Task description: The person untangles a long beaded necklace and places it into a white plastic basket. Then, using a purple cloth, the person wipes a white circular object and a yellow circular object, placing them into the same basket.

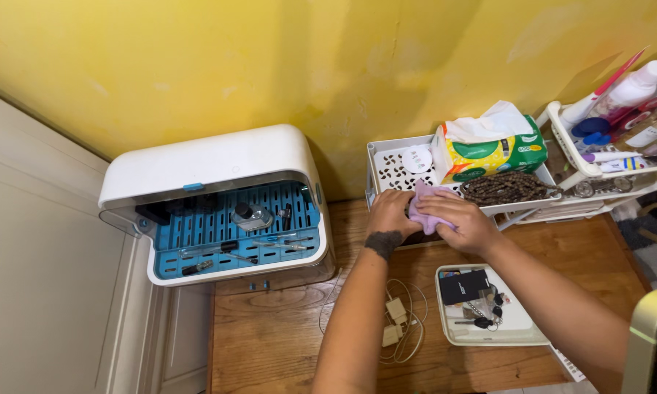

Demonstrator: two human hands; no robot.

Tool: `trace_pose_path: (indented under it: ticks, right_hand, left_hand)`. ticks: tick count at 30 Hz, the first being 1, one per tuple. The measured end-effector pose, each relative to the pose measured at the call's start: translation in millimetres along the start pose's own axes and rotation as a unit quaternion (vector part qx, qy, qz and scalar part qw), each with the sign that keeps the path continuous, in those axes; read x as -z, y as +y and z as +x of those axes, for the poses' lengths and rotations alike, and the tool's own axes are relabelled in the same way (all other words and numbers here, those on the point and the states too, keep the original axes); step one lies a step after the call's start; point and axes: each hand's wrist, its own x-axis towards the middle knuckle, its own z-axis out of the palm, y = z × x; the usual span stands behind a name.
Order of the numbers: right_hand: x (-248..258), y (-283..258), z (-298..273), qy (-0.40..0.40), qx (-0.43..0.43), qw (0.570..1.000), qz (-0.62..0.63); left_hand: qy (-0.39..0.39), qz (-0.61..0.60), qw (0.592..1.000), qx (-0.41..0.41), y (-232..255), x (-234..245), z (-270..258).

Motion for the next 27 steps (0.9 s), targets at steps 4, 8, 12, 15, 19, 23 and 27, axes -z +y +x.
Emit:
trace_pose_path:
  ticks: [4,8,12,15,19,23,27]
  right_hand:
    - [14,6,3,-0.036,-0.032,0.999,-0.016]
    - [29,21,-13,-0.032,0.001,0.999,-0.028]
    - [30,19,-15,-0.059,0.037,0.998,-0.010]
    - [23,22,-5,-0.089,0.053,0.995,0.015]
    - [25,31,1,-0.092,0.042,0.995,0.015]
    - [32,35,-16,-0.073,0.034,0.997,0.009]
    - [30,32,-16,-0.083,0.061,0.993,0.061]
  left_hand:
    - [-0.013,-0.020,0.999,0.023,6,5,3]
    - [-0.004,-0.026,0.999,0.018,9,6,1]
    - [-0.004,-0.021,1.000,0.007,5,3,3]
    - [-0.005,-0.006,1.000,0.007,1,-1,1]
    - [-0.020,-0.006,0.999,0.029,4,1,3]
    - [-0.013,-0.008,0.999,0.030,8,3,3]
    - [-0.022,-0.022,0.999,0.035,7,4,3]
